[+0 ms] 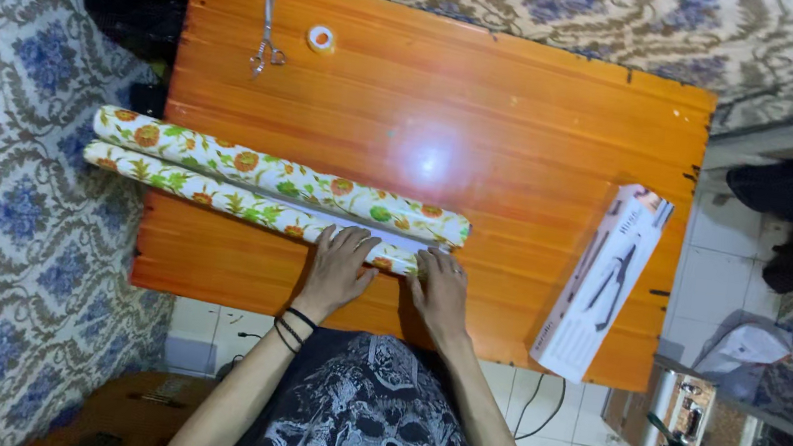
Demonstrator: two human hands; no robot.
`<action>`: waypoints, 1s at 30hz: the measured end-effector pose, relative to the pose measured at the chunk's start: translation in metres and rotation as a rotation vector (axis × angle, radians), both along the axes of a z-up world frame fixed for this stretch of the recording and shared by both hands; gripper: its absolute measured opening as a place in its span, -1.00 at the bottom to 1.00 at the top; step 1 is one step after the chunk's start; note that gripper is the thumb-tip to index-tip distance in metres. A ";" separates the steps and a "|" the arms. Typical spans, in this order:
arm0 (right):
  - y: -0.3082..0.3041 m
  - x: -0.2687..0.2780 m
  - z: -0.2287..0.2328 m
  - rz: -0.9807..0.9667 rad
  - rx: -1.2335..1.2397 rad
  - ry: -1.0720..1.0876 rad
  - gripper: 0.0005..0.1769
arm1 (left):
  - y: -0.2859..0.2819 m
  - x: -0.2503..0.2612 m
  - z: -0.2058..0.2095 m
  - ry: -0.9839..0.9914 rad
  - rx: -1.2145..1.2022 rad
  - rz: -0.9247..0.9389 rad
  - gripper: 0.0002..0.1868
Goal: The person unrolls a roll of floral-patterned wrapping paper on a wooden table, places a hair straightener box on the paper to measure size, and uses scissors to cut the paper to fit the box. The person handles the paper and scissors throughout the process.
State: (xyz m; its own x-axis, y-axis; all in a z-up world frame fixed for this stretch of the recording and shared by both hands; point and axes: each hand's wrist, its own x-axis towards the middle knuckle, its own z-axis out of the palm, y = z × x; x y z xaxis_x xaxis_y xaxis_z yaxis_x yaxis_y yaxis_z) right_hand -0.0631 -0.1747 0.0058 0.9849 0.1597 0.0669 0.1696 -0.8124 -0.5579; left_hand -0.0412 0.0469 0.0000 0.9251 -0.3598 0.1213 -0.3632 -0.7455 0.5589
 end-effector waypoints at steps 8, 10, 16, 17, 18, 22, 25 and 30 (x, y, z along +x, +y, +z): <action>-0.035 -0.023 -0.018 0.029 0.089 0.114 -0.61 | -0.042 -0.022 -0.007 0.056 0.089 -0.011 -0.61; -0.044 -0.028 -0.020 0.029 0.080 0.149 -0.65 | -0.054 -0.028 -0.006 0.076 0.105 -0.020 -0.59; -0.068 -0.038 -0.014 0.033 0.035 0.042 -0.56 | -0.086 -0.043 0.000 0.067 0.015 -0.046 -0.50; -0.072 -0.039 -0.012 0.026 0.013 0.041 -0.57 | -0.090 -0.047 0.000 0.023 -0.010 -0.046 -0.50; -0.076 -0.037 -0.010 0.021 -0.008 0.035 -0.58 | -0.094 -0.048 -0.002 -0.016 0.006 -0.041 -0.53; -0.092 -0.040 -0.005 0.073 0.076 0.097 -0.60 | -0.107 -0.054 -0.008 -0.079 0.079 -0.010 -0.60; -0.100 -0.043 -0.010 0.074 0.078 0.138 -0.65 | -0.116 -0.053 -0.009 -0.074 0.124 0.006 -0.61; -0.118 -0.052 -0.028 0.078 0.052 0.135 -0.82 | -0.128 -0.056 -0.003 -0.009 0.142 0.004 -0.65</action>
State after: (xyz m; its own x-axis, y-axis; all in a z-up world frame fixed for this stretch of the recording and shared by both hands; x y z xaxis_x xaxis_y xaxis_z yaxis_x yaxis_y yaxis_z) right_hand -0.1147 -0.2925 -0.0222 0.9702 0.2361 -0.0551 0.1520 -0.7693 -0.6206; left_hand -0.0975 -0.0810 -0.0031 0.9258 -0.3699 0.0773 -0.3641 -0.8184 0.4445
